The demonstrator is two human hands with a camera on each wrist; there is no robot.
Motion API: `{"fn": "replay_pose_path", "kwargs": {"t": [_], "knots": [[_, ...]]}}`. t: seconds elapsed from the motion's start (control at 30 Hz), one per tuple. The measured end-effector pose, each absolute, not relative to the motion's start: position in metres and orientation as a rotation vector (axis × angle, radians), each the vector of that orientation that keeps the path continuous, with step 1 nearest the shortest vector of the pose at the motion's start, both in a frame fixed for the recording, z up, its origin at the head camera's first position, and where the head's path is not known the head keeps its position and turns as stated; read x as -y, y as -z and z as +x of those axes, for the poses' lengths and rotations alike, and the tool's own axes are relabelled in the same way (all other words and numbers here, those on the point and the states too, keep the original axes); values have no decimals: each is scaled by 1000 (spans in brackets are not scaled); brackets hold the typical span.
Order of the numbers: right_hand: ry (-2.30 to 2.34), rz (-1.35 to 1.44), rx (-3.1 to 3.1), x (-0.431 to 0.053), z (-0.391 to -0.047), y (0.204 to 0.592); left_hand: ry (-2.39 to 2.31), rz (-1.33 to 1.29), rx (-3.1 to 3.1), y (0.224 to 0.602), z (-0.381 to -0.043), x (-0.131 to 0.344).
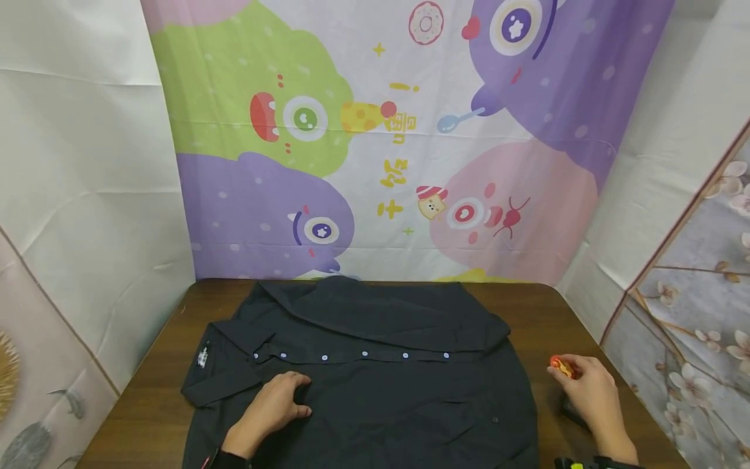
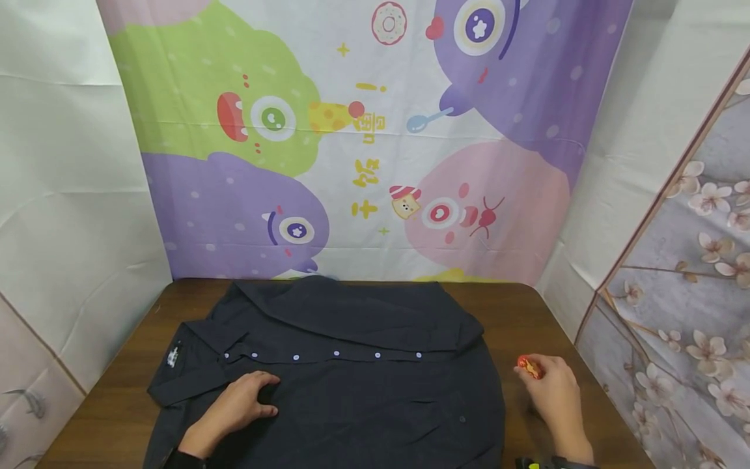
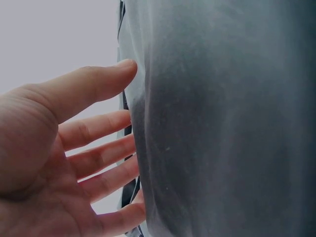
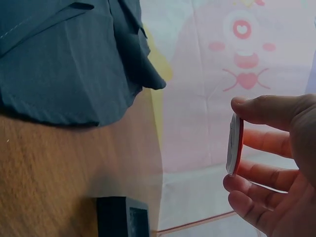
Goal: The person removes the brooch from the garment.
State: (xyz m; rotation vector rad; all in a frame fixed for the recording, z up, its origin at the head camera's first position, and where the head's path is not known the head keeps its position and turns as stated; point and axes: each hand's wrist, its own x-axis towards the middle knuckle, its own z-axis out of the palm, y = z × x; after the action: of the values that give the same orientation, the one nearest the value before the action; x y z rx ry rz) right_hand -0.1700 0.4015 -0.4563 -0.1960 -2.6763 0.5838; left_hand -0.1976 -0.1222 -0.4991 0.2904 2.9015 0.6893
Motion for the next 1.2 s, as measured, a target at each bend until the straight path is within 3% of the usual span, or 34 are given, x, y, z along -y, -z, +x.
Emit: {"fn": "replay_pose_path", "kwargs": {"t": [1.2], "knots": [[-529, -273, 2803, -443, -162, 488, -692, 281, -2889, 498, -198, 123]]}}
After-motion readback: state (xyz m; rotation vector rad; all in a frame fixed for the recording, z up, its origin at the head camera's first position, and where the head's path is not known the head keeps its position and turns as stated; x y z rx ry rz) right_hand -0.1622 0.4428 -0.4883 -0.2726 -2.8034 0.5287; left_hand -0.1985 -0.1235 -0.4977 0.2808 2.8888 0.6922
